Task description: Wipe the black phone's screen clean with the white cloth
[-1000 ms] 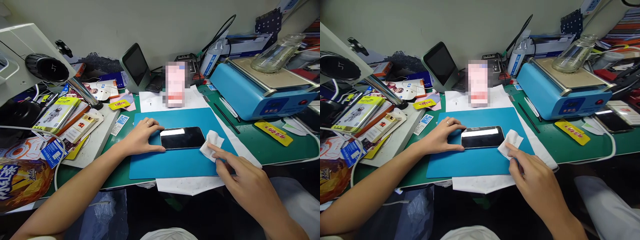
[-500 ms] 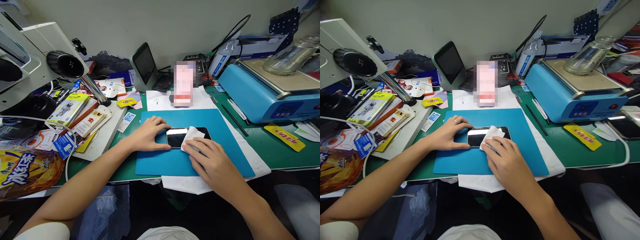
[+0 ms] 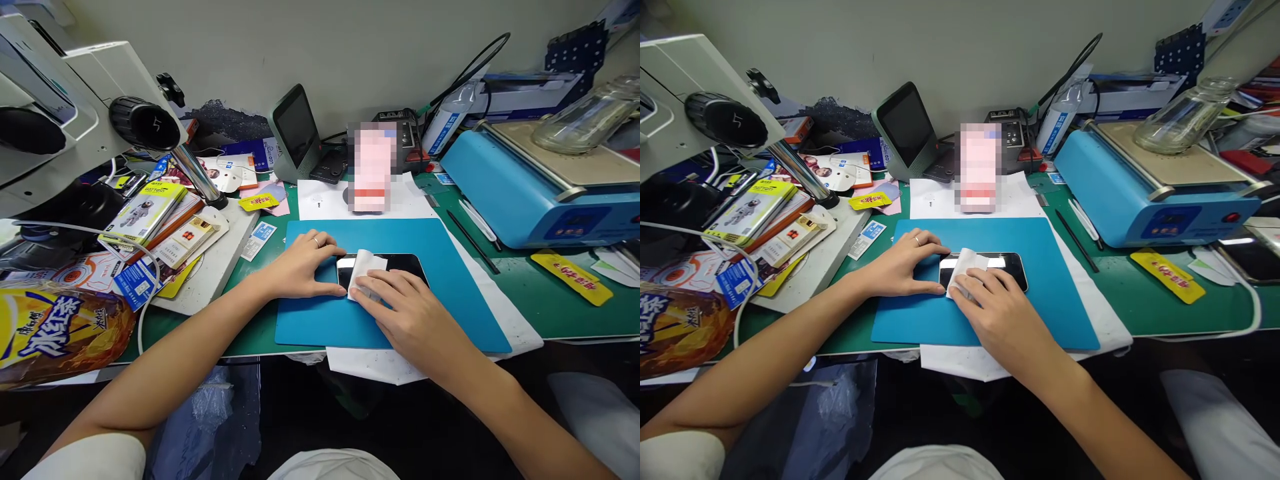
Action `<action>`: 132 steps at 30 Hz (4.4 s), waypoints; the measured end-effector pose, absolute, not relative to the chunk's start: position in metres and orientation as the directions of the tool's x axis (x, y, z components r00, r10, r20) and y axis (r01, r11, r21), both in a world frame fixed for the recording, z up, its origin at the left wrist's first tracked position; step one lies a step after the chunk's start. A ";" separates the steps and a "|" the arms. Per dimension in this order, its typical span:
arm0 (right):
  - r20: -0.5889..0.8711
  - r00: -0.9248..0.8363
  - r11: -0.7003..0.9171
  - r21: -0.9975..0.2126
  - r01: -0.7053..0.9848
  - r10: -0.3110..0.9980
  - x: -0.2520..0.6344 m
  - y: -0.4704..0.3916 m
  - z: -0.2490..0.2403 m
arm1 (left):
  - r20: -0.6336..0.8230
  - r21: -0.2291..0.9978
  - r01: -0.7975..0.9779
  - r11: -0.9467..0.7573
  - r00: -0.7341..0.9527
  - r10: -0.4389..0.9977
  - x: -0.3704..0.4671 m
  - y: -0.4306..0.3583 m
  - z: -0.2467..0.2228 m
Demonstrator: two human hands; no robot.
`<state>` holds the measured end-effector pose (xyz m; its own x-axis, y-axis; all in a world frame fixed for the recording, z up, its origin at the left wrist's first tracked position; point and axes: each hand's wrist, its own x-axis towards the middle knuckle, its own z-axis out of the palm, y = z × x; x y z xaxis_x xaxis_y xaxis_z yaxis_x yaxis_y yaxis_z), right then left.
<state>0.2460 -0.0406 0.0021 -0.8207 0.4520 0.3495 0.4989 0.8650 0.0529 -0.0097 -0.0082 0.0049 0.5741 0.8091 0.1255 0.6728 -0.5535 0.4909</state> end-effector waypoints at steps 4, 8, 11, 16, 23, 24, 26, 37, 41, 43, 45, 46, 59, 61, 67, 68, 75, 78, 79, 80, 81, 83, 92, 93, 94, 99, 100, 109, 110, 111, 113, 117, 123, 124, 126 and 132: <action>0.365 -0.818 0.869 0.047 0.493 0.444 0.242 -0.040 0.004 | 0.117 0.491 0.671 -0.556 0.582 0.805 -0.010 -0.009 0.006; 0.374 -0.793 0.855 0.001 0.519 0.481 0.247 -0.041 0.004 | 0.105 0.488 0.657 -0.574 0.609 0.786 -0.012 -0.010 0.008; 0.391 -0.748 0.816 -0.012 0.579 0.537 0.260 -0.040 0.002 | 0.104 0.476 0.665 -0.575 0.607 0.788 -0.012 -0.010 0.008; 0.413 -0.713 0.794 -0.041 0.607 0.567 0.273 -0.041 -0.001 | 0.107 0.472 0.672 -0.571 0.599 0.794 -0.010 -0.009 0.008; 0.397 -0.727 0.815 -0.102 0.571 0.559 0.246 -0.046 0.001 | 0.055 0.527 0.681 -0.509 0.570 0.820 -0.010 -0.010 0.010; 0.397 -0.724 0.813 -0.118 0.570 0.565 0.242 -0.046 0.000 | 0.054 0.537 0.678 -0.503 0.567 0.822 -0.011 -0.010 0.010; 0.400 -0.715 0.811 -0.156 0.564 0.574 0.236 -0.047 0.000 | 0.062 0.548 0.669 -0.503 0.567 0.822 -0.012 -0.009 0.008; 0.285 -0.642 0.701 -0.229 0.675 0.711 0.217 -0.043 0.012 | 0.080 0.567 0.653 -0.503 0.564 0.822 -0.012 -0.012 0.005; 0.314 -0.550 0.619 -0.190 0.762 0.774 0.246 -0.044 0.009 | 0.055 0.552 0.674 -0.491 0.558 0.828 -0.012 -0.013 0.007; 0.329 -0.527 0.596 -0.159 0.787 0.784 0.263 -0.050 0.007 | 0.041 0.560 0.675 -0.479 0.556 0.830 -0.012 -0.012 0.007; 0.340 -0.519 0.587 -0.135 0.798 0.784 0.275 -0.056 0.005 | 0.037 0.574 0.671 -0.470 0.552 0.833 -0.012 -0.011 0.007; 0.344 -0.519 0.586 -0.128 0.800 0.783 0.278 -0.058 0.004 | 0.041 0.578 0.668 -0.469 0.551 0.834 -0.013 -0.010 0.007; 0.373 -0.504 0.615 -0.299 0.730 0.779 0.279 -0.036 0.003 | 0.022 0.562 0.689 -0.458 0.541 0.841 -0.011 -0.010 0.007; 0.398 -0.500 0.629 -0.338 0.700 0.769 0.285 -0.041 0.002 | 0.022 0.559 0.690 -0.460 0.543 0.840 -0.010 -0.009 0.007; 0.436 -0.411 0.578 -0.378 0.724 0.800 0.310 -0.029 0.009 | 0.038 0.566 0.685 -0.458 0.534 0.845 -0.009 -0.011 0.008; 0.472 -0.370 0.559 -0.365 0.744 0.800 0.313 -0.022 0.012 | 0.037 0.566 0.687 -0.456 0.532 0.846 -0.008 -0.011 0.009; 0.457 -0.324 0.502 -0.346 0.793 0.828 0.320 0.013 0.015 | -0.006 0.570 0.700 -0.430 0.527 0.850 -0.006 -0.013 0.009; 0.384 -0.385 0.516 -0.339 0.786 0.839 0.310 0.003 0.010 | -0.003 0.557 0.702 -0.445 0.537 0.844 -0.005 -0.013 0.008; 0.369 -0.394 0.518 -0.346 0.782 0.842 0.304 -0.003 0.009 | -0.003 0.550 0.706 -0.447 0.537 0.843 -0.005 -0.014 0.008; 0.351 -0.409 0.524 -0.354 0.775 0.842 0.298 -0.008 0.009 | 0.000 0.545 0.708 -0.450 0.536 0.844 -0.005 -0.014 0.007; 0.336 -0.430 0.536 -0.361 0.763 0.838 0.292 -0.012 0.009 | 0.001 0.544 0.708 -0.450 0.536 0.844 -0.004 -0.014 0.006; 0.301 -0.490 0.574 -0.369 0.731 0.818 0.280 -0.017 0.009 | 0.015 0.544 0.708 -0.450 0.528 0.849 -0.004 -0.014 0.004; 0.243 -0.599 0.645 -0.349 0.680 0.763 0.265 -0.013 0.000 | 0.076 0.570 0.667 -0.479 0.538 0.840 0.000 -0.015 0.008; 0.236 -0.606 0.648 -0.353 0.675 0.759 0.261 -0.011 0.001 | 0.072 0.575 0.671 -0.467 0.527 0.847 0.000 -0.014 0.008; 0.228 -0.619 0.656 -0.361 0.663 0.752 0.255 -0.009 0.003 | 0.074 0.582 0.670 -0.461 0.520 0.851 -0.001 -0.013 0.008; 0.176 -0.698 0.691 -0.438 0.575 0.694 0.221 0.003 0.018 | 0.117 0.596 0.646 -0.477 0.518 0.847 -0.002 -0.013 0.006; 0.166 -0.707 0.693 -0.442 0.570 0.687 0.216 0.005 0.019 | 0.130 0.594 0.642 -0.486 0.519 0.845 -0.002 -0.013 0.006; 0.189 -0.700 0.706 -0.394 0.589 0.689 0.202 0.010 0.017 | 0.158 0.583 0.629 -0.514 0.533 0.831 -0.001 -0.013 0.009; 0.193 -0.700 0.709 -0.385 0.590 0.688 0.201 0.009 0.016 | 0.158 0.582 0.631 -0.513 0.531 0.833 -0.001 -0.013 0.009; 0.198 -0.701 0.713 -0.378 0.591 0.686 0.201 0.009 0.015 | 0.158 0.581 0.633 -0.512 0.530 0.833 0.000 -0.013 0.010; 0.207 -0.702 0.720 -0.367 0.590 0.681 0.199 0.010 0.014 | 0.162 0.580 0.633 -0.514 0.528 0.834 0.000 -0.014 0.010; 0.219 -0.694 0.720 -0.350 0.600 0.685 0.196 0.010 0.011 | 0.179 0.572 0.632 -0.523 0.527 0.831 0.001 -0.013 0.008; 0.227 -0.679 0.713 -0.311 0.629 0.698 0.191 0.009 0.008 | 0.166 0.573 0.637 -0.515 0.526 0.834 0.002 -0.012 0.007; 0.227 -0.679 0.713 -0.306 0.631 0.698 0.191 0.009 0.007 | 0.165 0.572 0.639 -0.514 0.524 0.835 0.002 -0.011 0.007; 0.229 -0.677 0.712 -0.306 0.632 0.700 0.190 0.009 0.007 | 0.160 0.573 0.641 -0.510 0.522 0.837 0.002 -0.011 0.008; 0.212 -0.669 0.696 -0.329 0.638 0.713 0.191 0.010 0.005 | 0.150 0.592 0.628 -0.505 0.530 0.835 0.003 -0.012 0.009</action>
<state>0.1906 0.0096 0.0054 -0.6688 0.7127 0.2118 0.6381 0.6964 -0.3285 0.0029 -0.0121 0.0090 0.5298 0.8347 0.1504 0.6279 -0.5052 0.5920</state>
